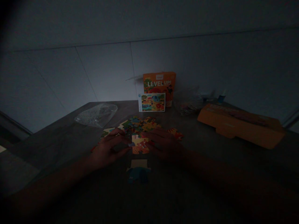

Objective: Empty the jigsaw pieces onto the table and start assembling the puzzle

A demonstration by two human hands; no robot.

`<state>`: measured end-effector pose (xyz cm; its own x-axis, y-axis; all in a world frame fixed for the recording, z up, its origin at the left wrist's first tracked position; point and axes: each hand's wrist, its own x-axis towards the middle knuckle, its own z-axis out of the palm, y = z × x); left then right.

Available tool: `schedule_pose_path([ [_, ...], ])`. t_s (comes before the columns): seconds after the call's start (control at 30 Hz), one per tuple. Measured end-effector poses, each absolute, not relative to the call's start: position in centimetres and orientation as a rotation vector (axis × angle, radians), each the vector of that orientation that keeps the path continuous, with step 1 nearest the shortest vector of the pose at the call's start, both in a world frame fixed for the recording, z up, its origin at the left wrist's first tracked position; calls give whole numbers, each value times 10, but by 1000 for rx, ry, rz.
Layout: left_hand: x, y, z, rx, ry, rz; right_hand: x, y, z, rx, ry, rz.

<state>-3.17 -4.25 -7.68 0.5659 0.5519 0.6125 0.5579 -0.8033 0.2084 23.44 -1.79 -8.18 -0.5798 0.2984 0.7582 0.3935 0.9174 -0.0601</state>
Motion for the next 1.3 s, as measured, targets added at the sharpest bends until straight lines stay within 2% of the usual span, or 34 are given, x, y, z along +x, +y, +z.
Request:
schedule_pose_path([
  [0.57, -29, -44, -75, -2803, -1025, -1007, 233, -18, -85, -452, -2369, -18],
  [0.77, -35, -31, -80, -2518, -1501, -1016, 235, -6, -89, -925, -2163, -94],
  [0.93, -52, -14, -86, -2193, -1773, -782, 240, 3, -93, -1263, -2179, -79],
  [1.1, -56, -11, -89, -2186, -1893, -574, 239, 1, -93, -1324, -2259, -110],
  [1.3, -59, -8, -90, -2259, -1867, -566, 240, 1, -99, -1300, -2212, -160],
])
